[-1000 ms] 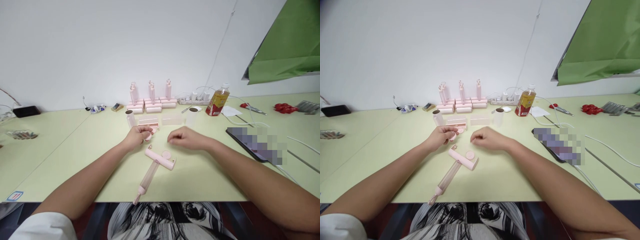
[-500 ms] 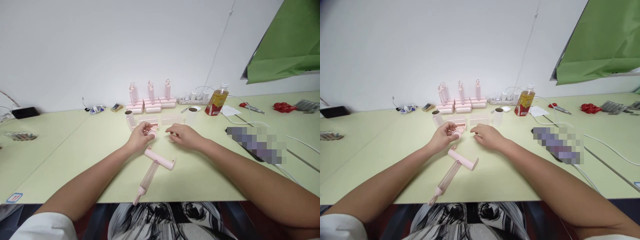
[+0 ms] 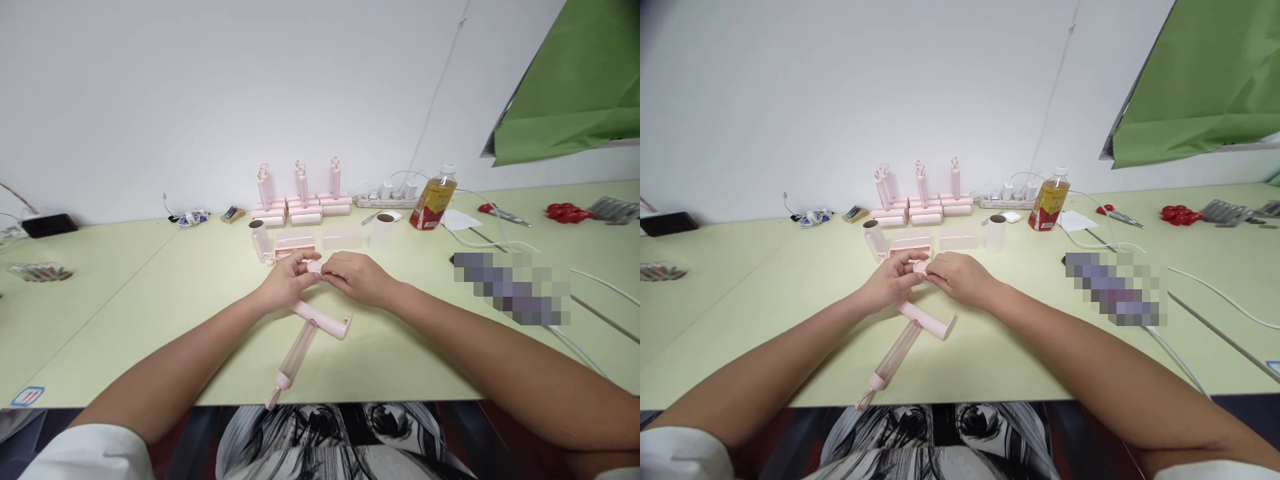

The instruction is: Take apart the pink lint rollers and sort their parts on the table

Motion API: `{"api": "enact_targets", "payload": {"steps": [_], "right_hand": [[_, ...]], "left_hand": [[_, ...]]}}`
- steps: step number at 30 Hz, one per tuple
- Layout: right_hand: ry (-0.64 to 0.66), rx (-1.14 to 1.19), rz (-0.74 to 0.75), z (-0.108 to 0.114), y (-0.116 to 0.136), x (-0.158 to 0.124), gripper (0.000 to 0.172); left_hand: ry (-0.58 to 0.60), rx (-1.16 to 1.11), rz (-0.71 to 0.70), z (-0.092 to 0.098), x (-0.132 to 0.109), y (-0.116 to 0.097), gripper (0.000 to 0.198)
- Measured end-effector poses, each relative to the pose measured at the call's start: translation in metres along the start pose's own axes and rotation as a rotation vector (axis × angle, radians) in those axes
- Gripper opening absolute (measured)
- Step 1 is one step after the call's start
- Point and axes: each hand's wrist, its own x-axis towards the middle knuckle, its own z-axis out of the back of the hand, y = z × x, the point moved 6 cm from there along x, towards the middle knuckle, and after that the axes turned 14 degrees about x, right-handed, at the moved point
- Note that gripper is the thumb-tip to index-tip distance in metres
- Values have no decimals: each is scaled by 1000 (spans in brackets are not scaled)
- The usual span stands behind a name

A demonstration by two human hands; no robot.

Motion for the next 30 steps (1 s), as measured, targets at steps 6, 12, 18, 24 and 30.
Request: {"api": "enact_targets", "payload": {"steps": [6, 12, 18, 24, 30], "right_hand": [[119, -198, -489, 32, -45, -18, 18], [370, -138, -753, 27, -67, -39, 17], [331, -99, -727, 25, -59, -35, 13], [340, -25, -438, 10, -47, -31, 17], [260, -6, -465, -2, -54, -24, 21]], "left_hand": [[36, 382, -253, 3, -10, -15, 42], [289, 727, -500, -11, -27, -34, 24], [372, 858, -503, -14, -31, -33, 14], [468, 622, -297, 1, -25, -14, 19], [432, 431, -212, 17, -18, -10, 27]]}}
